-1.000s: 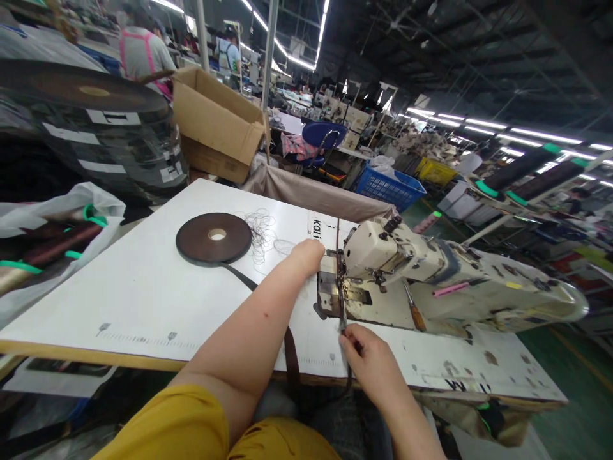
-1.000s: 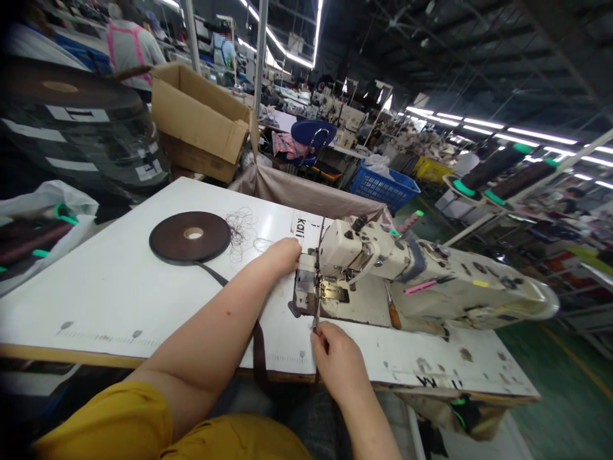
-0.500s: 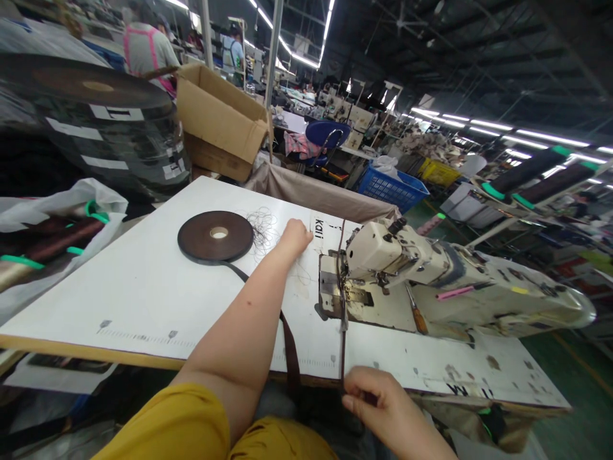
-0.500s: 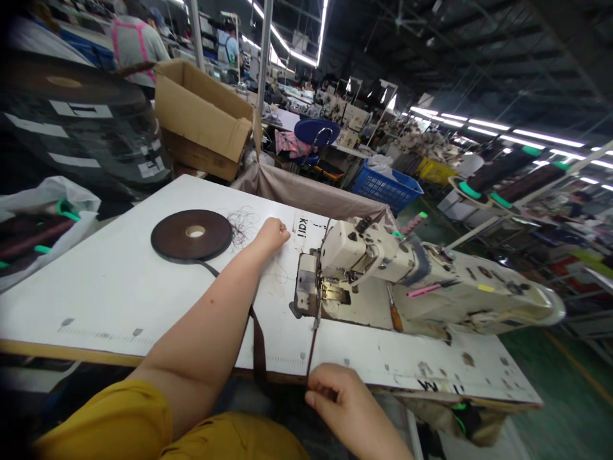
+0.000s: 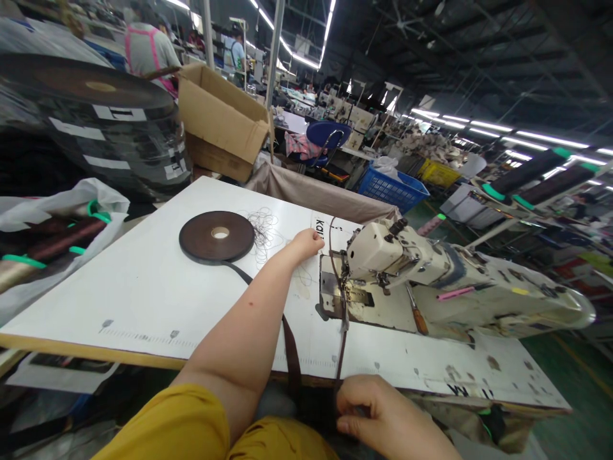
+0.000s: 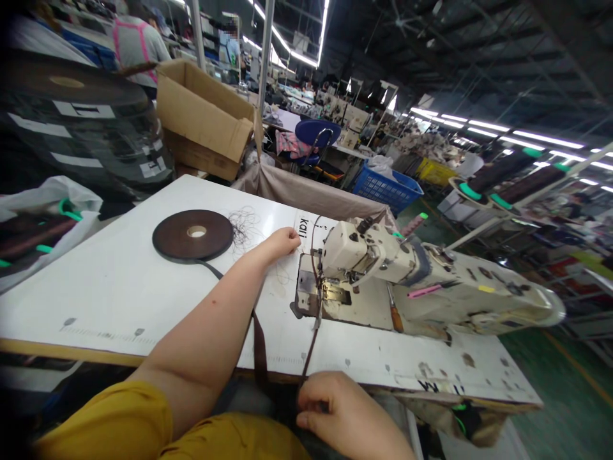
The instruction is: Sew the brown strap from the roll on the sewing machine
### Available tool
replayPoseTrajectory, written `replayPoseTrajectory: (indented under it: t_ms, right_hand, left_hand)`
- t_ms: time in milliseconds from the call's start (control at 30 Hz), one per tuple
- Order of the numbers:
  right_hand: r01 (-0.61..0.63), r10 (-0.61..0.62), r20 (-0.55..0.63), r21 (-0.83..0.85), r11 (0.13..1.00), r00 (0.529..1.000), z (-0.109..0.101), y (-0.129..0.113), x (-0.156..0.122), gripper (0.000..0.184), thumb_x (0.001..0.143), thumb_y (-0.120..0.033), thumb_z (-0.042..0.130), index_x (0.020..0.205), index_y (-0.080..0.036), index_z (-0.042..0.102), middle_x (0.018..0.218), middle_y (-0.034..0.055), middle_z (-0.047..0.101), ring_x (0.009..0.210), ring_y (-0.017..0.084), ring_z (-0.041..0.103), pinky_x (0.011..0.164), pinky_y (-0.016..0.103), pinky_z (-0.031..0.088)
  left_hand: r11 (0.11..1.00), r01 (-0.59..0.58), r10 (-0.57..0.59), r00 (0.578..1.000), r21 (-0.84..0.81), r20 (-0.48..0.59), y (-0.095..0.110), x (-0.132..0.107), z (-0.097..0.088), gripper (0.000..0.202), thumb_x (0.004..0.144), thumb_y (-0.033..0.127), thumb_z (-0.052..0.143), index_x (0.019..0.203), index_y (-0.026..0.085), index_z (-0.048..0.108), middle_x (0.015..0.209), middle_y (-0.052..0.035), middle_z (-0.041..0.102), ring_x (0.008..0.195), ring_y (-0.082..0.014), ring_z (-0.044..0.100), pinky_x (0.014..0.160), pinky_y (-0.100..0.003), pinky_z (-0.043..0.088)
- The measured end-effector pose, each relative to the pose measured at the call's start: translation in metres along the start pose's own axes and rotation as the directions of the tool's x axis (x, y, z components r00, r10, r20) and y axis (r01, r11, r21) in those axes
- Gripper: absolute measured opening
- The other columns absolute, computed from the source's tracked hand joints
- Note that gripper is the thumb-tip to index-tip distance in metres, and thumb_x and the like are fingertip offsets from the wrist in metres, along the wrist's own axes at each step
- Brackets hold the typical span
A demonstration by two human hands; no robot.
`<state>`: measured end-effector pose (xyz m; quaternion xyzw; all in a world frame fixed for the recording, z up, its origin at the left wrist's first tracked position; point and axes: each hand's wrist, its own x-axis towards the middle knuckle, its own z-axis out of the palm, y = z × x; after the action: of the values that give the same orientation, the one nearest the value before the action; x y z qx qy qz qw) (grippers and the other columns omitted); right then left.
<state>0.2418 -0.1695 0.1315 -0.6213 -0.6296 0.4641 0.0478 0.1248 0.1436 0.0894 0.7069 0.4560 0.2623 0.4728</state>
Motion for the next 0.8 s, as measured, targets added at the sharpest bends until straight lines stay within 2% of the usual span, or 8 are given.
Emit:
replayPoseTrajectory:
  t_ms: [133,300,367,500,600,700,800]
  right_hand:
    - [-0.011,0.011,0.002,-0.027,1.0,1.0,0.005,-0.005,0.004,0.007,0.078,-0.015,0.073,0.081,-0.021,0.073,0.079,-0.0032,0.064,0.077,0.016,0.059,0.066,0.026,0.035]
    - [-0.011,0.011,0.039,0.011,1.0,0.999,0.014,0.004,0.003,0.011,0.075,-0.012,0.078,0.08,-0.022,0.076,0.077,-0.0049,0.065,0.078,0.014,0.059,0.065,0.024,0.034]
    - [0.017,-0.02,0.07,0.044,0.999,0.997,0.019,0.01,0.003,0.012,0.072,-0.014,0.083,0.08,-0.022,0.077,0.076,-0.0063,0.064,0.077,0.013,0.059,0.064,0.023,0.034]
    - [0.109,-0.126,0.129,0.13,0.986,0.984,0.029,0.02,0.005,0.013,0.072,-0.016,0.085,0.081,-0.022,0.079,0.072,-0.0082,0.062,0.071,0.01,0.058,0.06,0.019,0.035]
    - [0.14,-0.167,0.173,0.16,0.977,0.971,0.033,0.024,0.006,0.014,0.072,-0.014,0.082,0.083,-0.022,0.081,0.07,-0.0081,0.061,0.068,0.01,0.058,0.06,0.018,0.036]
    - [0.163,-0.199,0.22,0.171,0.972,0.955,0.033,0.027,0.005,0.014,0.074,-0.015,0.076,0.086,-0.021,0.081,0.072,-0.006,0.064,0.07,0.012,0.061,0.062,0.019,0.039]
    - [0.212,-0.247,0.205,0.181,0.96,0.947,0.031,0.027,0.003,0.015,0.075,-0.016,0.072,0.087,-0.019,0.081,0.073,-0.0037,0.067,0.071,0.014,0.062,0.062,0.019,0.039]
  left_hand:
    - [0.975,-0.127,0.1,0.983,0.181,0.155,0.002,-0.007,0.003,0.017,0.093,0.032,0.073,0.101,0.017,0.07,0.096,-0.0019,0.071,0.085,-0.0164,0.067,0.083,-0.037,0.057]
    - [0.903,-0.278,0.183,0.938,0.327,0.293,0.004,-0.011,0.016,0.027,0.074,0.019,0.084,0.101,0.023,0.08,0.095,-0.0021,0.075,0.088,-0.0205,0.069,0.083,-0.03,0.053]
    - [0.871,-0.327,0.211,0.923,0.365,0.322,0.004,-0.012,0.02,0.03,0.074,0.022,0.083,0.105,0.025,0.081,0.097,-0.0025,0.076,0.092,-0.0222,0.07,0.083,-0.028,0.052]
    - [0.808,-0.413,0.259,0.89,0.42,0.375,0.005,-0.012,0.022,0.031,0.083,0.026,0.076,0.113,0.028,0.081,0.104,-0.0033,0.077,0.098,-0.0221,0.07,0.089,-0.028,0.05]
    - [0.773,-0.433,0.264,0.884,0.464,0.386,0.006,-0.011,0.017,0.033,0.085,0.029,0.073,0.118,0.024,0.079,0.108,-0.0069,0.076,0.1,-0.0239,0.069,0.09,-0.03,0.05]
    - [0.749,-0.449,0.259,0.875,0.488,0.408,0.008,-0.013,0.01,0.035,0.081,0.034,0.079,0.113,0.022,0.08,0.109,-0.0079,0.077,0.098,-0.0243,0.069,0.087,-0.03,0.05]
    - [0.729,-0.486,0.25,0.844,0.482,0.474,0.011,-0.016,0.006,0.033,0.072,0.037,0.086,0.101,0.023,0.081,0.101,-0.0047,0.078,0.092,-0.0222,0.069,0.081,-0.029,0.049]
